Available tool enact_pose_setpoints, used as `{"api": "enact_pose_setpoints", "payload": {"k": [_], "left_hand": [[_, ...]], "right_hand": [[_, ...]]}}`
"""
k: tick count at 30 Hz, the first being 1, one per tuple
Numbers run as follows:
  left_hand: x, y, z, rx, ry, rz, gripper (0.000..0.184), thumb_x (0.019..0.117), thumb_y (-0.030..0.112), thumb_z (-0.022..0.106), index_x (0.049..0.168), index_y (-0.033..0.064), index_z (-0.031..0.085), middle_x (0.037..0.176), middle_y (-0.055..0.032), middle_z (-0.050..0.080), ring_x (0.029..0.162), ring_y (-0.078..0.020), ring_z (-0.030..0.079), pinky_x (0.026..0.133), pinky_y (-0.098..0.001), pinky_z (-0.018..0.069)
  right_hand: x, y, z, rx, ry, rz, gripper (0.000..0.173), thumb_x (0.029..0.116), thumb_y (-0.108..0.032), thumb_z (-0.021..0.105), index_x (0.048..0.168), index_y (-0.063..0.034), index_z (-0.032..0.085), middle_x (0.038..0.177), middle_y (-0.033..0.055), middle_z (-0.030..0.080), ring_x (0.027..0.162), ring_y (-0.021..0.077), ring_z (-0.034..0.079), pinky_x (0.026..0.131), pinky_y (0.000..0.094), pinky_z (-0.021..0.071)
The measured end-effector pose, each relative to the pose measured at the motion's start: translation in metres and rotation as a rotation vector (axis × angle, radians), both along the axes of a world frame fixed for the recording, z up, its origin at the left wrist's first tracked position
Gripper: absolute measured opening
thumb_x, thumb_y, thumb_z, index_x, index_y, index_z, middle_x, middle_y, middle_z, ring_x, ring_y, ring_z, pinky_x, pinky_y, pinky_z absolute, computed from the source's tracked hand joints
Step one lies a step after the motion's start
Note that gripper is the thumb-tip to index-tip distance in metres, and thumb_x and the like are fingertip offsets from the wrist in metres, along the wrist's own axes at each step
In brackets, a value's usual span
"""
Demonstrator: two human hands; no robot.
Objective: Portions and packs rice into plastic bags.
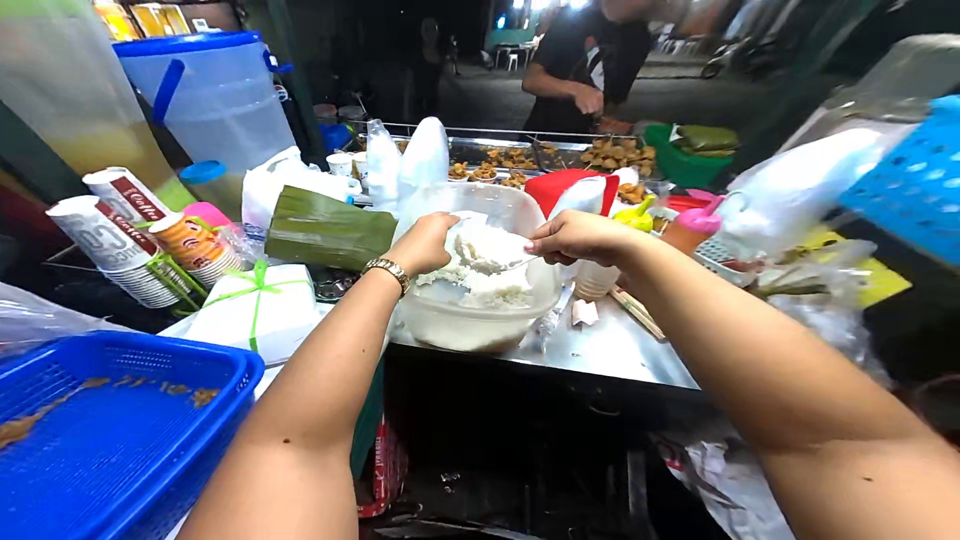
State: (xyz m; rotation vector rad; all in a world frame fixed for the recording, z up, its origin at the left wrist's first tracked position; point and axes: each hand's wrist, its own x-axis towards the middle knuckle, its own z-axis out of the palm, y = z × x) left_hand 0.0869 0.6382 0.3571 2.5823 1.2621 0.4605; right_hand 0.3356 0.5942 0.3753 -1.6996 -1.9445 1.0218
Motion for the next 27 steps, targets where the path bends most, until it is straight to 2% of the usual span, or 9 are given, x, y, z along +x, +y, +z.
{"api": "enact_pose_setpoints", "payload": {"k": [3,7,10,14,17,20,22,24,27], "left_hand": [[0.004,-0.005,0.006,-0.065,0.027,-0.004,0.073,0.0810,-0.009,0.075,0.149,-0.0054,0.047,0.156,-0.0259,0.042,0.142,-0.0392,0.046,0.114,-0.0525,0.0399],[0.006,-0.008,0.010,-0.181,0.125,0.100,0.076,0.0820,-0.012,0.072,0.152,-0.0048,0.041,0.159,-0.0247,0.037,0.118,-0.0369,0.064,0.088,-0.0479,0.0580],[0.004,-0.010,0.011,-0.293,0.031,0.197,0.062,0.0832,-0.012,0.071,0.142,-0.0060,0.051,0.127,-0.0263,0.062,0.086,-0.0305,0.072,0.078,-0.0436,0.0608],[0.003,-0.012,0.017,-0.415,-0.124,0.250,0.043,0.0852,-0.011,0.072,0.126,-0.0079,0.057,0.121,-0.0247,0.061,0.080,-0.0251,0.072,0.077,-0.0384,0.0624],[0.001,-0.015,0.019,-0.530,-0.221,0.205,0.053,0.0869,-0.012,0.071,0.136,-0.0060,0.051,0.118,-0.0243,0.063,0.076,-0.0214,0.071,0.072,-0.0334,0.0608],[0.004,-0.021,0.025,-0.558,-0.307,0.096,0.068,0.0851,-0.015,0.071,0.146,-0.0018,0.045,0.136,-0.0240,0.055,0.077,-0.0200,0.070,0.070,-0.0321,0.0606],[0.009,-0.025,0.027,-0.545,-0.325,0.065,0.077,0.0821,-0.018,0.071,0.151,-0.0006,0.042,0.142,-0.0244,0.052,0.076,-0.0197,0.070,0.069,-0.0320,0.0610],[0.015,-0.027,0.024,-0.509,-0.324,0.076,0.083,0.0788,-0.018,0.074,0.153,-0.0004,0.040,0.134,-0.0255,0.059,0.072,-0.0210,0.071,0.068,-0.0331,0.0614],[0.021,-0.026,0.009,-0.447,-0.340,0.102,0.084,0.0737,-0.021,0.075,0.150,-0.0026,0.044,0.113,-0.0272,0.067,0.067,-0.0250,0.071,0.065,-0.0364,0.0617]], "right_hand": [[-0.002,0.005,0.005,-0.008,-0.075,-0.006,0.025,0.1065,-0.017,0.056,0.095,-0.0005,0.071,0.060,-0.0020,0.051,0.050,0.0043,0.040,0.051,0.0222,0.0335],[-0.007,0.003,0.017,-0.051,-0.161,-0.019,0.026,0.1064,-0.019,0.057,0.094,-0.0003,0.070,0.061,-0.0018,0.050,0.050,0.0041,0.040,0.051,0.0217,0.0332],[-0.007,-0.001,0.022,-0.056,-0.168,-0.031,0.026,0.1072,-0.018,0.055,0.095,-0.0002,0.069,0.061,-0.0021,0.048,0.051,0.0041,0.038,0.051,0.0219,0.0320],[-0.007,-0.001,0.025,-0.064,-0.123,-0.053,0.025,0.1072,-0.019,0.054,0.098,-0.0011,0.070,0.061,-0.0033,0.048,0.050,0.0031,0.037,0.050,0.0207,0.0309],[-0.002,0.005,0.024,-0.064,-0.074,-0.055,0.025,0.1067,-0.019,0.055,0.096,-0.0018,0.069,0.059,-0.0037,0.048,0.047,0.0023,0.036,0.047,0.0193,0.0298],[-0.007,0.006,0.026,-0.060,-0.109,-0.074,0.026,0.1065,-0.021,0.056,0.097,-0.0009,0.070,0.061,-0.0030,0.048,0.049,0.0035,0.037,0.049,0.0212,0.0316],[-0.018,0.008,0.027,-0.021,-0.211,-0.085,0.027,0.1048,-0.022,0.060,0.091,-0.0010,0.069,0.064,-0.0004,0.051,0.053,0.0069,0.041,0.054,0.0265,0.0366],[-0.034,0.012,0.030,0.056,-0.381,-0.073,0.029,0.1018,-0.025,0.066,0.088,-0.0003,0.069,0.069,0.0055,0.058,0.060,0.0141,0.050,0.061,0.0360,0.0441],[-0.075,-0.008,0.049,0.137,-0.715,-0.012,0.031,0.1008,-0.024,0.064,0.096,0.0061,0.070,0.105,0.0262,0.068,0.102,0.0426,0.065,0.082,0.0661,0.0478]]}}
